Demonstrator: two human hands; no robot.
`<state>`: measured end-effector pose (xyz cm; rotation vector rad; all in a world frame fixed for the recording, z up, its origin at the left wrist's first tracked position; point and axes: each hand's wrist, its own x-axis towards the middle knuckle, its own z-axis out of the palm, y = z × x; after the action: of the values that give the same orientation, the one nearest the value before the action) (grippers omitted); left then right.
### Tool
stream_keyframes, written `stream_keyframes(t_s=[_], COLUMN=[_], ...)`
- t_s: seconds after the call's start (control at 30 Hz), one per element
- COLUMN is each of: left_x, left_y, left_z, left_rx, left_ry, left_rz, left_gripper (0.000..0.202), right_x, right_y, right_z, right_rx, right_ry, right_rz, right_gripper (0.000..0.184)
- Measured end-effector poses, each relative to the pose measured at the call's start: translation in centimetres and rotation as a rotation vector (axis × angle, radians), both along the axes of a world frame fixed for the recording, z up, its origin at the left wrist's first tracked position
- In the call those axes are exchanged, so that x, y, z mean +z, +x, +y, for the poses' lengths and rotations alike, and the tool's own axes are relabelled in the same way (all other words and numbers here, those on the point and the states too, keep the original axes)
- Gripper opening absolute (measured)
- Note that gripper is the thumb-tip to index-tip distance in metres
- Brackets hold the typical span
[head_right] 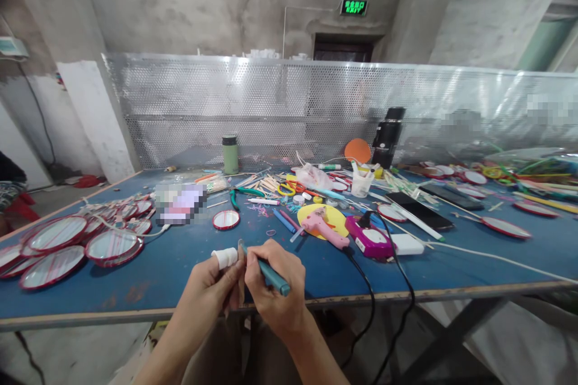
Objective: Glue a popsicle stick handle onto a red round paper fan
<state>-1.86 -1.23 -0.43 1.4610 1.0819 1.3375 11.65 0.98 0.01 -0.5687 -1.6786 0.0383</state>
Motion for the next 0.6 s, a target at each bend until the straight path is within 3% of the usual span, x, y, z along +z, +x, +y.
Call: stream_keyframes(t_s=[0.6], left_x=[-0.04], left_y=[0.02], left_z=[-0.14], left_rx=[0.008], left_ry=[-0.008], left_rz=[-0.007], left_gripper=[0.051], right_x=[0.23], right_y=[-0.04], right_z=[-0.25], right_rx=[-0.093], right_ry=[0.041], right_rz=[0.007], right_gripper=[0.013])
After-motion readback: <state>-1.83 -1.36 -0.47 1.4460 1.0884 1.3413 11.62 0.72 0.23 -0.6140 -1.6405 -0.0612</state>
